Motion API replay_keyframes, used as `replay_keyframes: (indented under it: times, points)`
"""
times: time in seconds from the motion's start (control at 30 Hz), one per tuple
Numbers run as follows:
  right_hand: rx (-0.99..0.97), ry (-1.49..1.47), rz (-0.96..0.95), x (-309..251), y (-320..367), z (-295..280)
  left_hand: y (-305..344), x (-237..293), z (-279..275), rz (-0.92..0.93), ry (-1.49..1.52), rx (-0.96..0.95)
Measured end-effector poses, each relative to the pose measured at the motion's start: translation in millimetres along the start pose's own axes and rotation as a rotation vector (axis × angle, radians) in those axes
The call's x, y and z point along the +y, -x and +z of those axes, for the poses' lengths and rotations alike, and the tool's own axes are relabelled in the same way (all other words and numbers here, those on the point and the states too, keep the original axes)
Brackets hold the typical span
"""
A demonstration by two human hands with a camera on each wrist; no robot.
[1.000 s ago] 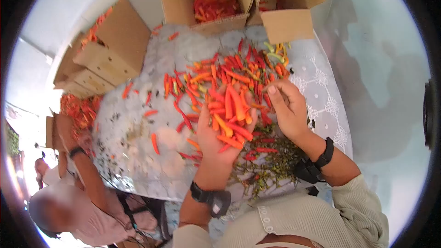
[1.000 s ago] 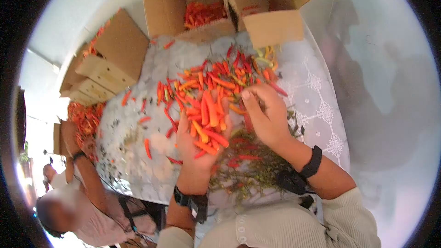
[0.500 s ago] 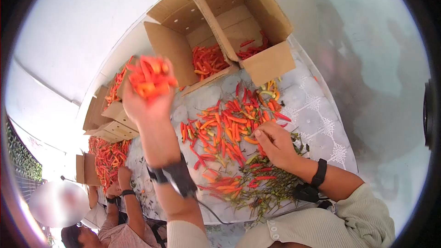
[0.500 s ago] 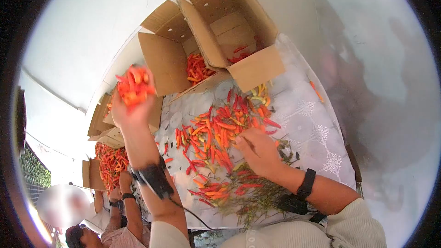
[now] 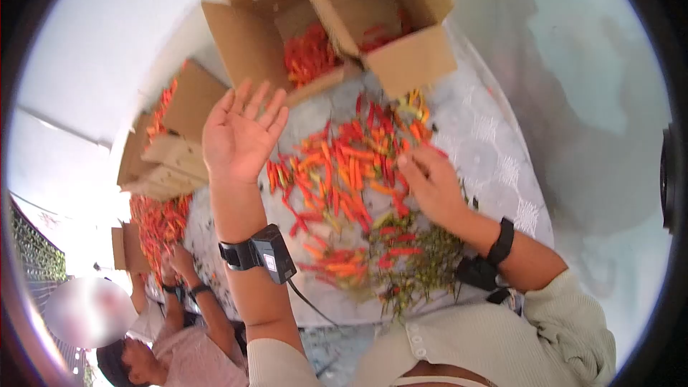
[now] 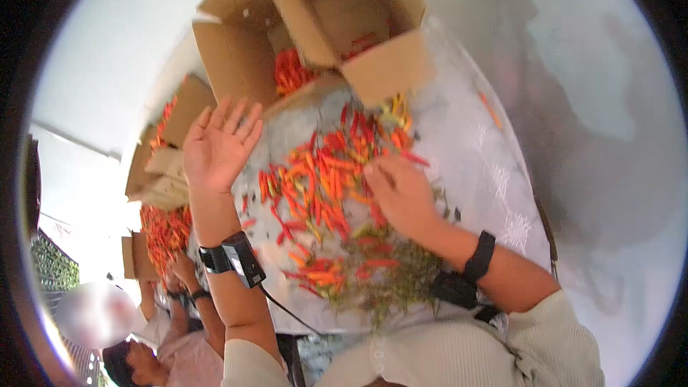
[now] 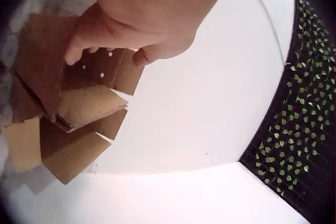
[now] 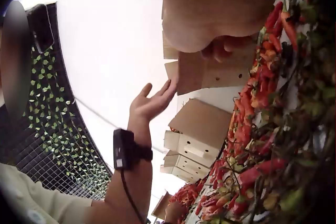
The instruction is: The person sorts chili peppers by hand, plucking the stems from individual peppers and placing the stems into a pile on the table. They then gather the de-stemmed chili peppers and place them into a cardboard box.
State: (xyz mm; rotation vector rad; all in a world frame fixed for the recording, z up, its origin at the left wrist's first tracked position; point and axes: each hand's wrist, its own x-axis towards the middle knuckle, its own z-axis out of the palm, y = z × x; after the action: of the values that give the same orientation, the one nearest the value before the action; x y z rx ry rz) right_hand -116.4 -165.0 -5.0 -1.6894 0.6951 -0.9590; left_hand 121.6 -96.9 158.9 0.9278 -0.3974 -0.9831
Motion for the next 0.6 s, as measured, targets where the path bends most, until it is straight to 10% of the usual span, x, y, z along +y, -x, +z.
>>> replay_keyframes:
  times: [0.17,0.33,0.53,0.6]
  points:
    - [-0.087,0.021,-0.026,-3.5,-3.4,-4.3,60.6,-25.3,-77.6,-0.014,0.007,-0.210]
    - [-0.296,0.197,-0.111,-12.2,-6.7,-11.0,131.8,-63.7,-89.6,-0.018,-0.942,-0.028]
    - [-0.844,0.419,-0.150,-27.7,5.2,-16.4,183.2,-79.0,-81.4,-0.392,-1.473,-0.004]
    - [-0.852,0.491,-0.251,-22.5,12.5,-14.7,185.3,-93.9,-91.6,-0.225,-1.536,-0.042]
